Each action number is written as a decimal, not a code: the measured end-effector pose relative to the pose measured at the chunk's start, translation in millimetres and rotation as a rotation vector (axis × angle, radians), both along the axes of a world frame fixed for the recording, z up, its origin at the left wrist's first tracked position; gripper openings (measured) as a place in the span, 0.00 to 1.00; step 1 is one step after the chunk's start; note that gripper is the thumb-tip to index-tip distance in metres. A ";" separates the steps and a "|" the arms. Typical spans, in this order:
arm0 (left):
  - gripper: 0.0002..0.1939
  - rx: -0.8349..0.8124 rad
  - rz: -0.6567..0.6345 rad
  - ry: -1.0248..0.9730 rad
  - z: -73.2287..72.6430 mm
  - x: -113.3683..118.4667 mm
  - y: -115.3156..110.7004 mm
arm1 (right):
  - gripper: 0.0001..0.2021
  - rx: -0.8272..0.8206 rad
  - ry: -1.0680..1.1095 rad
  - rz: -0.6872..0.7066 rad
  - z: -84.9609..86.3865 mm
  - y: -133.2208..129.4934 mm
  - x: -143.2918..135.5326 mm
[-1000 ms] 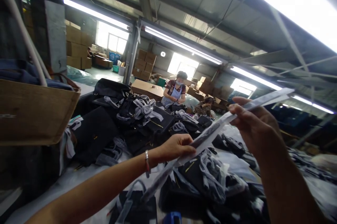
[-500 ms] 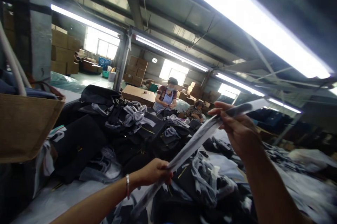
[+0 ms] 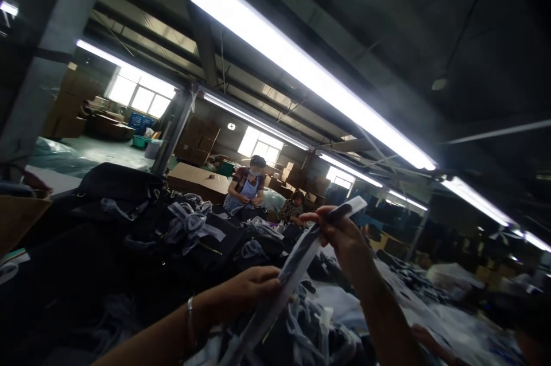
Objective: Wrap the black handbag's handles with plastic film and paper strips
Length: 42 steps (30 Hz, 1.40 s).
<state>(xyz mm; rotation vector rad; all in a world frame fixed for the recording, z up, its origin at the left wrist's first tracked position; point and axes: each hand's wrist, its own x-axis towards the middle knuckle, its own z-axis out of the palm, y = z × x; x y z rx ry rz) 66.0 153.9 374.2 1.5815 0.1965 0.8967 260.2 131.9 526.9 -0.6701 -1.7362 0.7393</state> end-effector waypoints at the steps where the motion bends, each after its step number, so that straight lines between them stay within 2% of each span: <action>1: 0.22 -0.008 -0.025 0.008 5.2 2.2 -2.8 | 0.09 0.004 0.004 0.009 1.5 -0.5 -0.3; 2: 0.21 -0.026 -0.037 0.011 6.6 3.7 -4.5 | 0.10 0.007 0.010 0.015 3.0 -0.9 -0.2; 4: 0.19 -0.062 -0.025 0.019 -0.5 4.5 -4.8 | 0.10 0.009 0.013 -0.001 5.2 -1.7 1.1; 11: 0.16 -0.131 0.066 0.118 -51.2 -7.2 -4.9 | 0.08 0.041 -0.006 -0.095 3.6 -2.6 2.8; 15: 0.10 -0.114 0.165 0.142 -61.5 -6.0 -12.4 | 0.07 0.020 0.008 -0.100 2.8 -1.1 0.4; 17: 0.08 -0.087 0.198 0.124 -59.1 -2.0 -15.3 | 0.08 0.016 0.012 -0.095 2.8 -0.9 -0.3; 20: 0.08 -0.045 0.248 0.045 -46.8 7.3 -17.4 | 0.11 0.009 -0.008 -0.085 3.1 -1.2 -1.0; 27: 0.17 0.009 0.295 -0.199 4.0 32.7 -19.9 | 0.15 -0.015 0.026 -0.032 3.8 0.5 -6.4; 30: 0.16 0.011 0.292 -0.244 18.1 40.3 -22.2 | 0.14 0.031 0.071 -0.066 4.9 2.0 -11.2; 34: 0.17 -0.009 0.297 -0.251 18.6 47.8 -22.5 | 0.14 0.040 0.104 -0.095 6.1 3.9 -15.8; 42: 0.19 0.124 0.426 -0.145 11.8 48.9 -19.2 | 0.13 0.029 0.121 -0.054 2.3 4.5 -10.3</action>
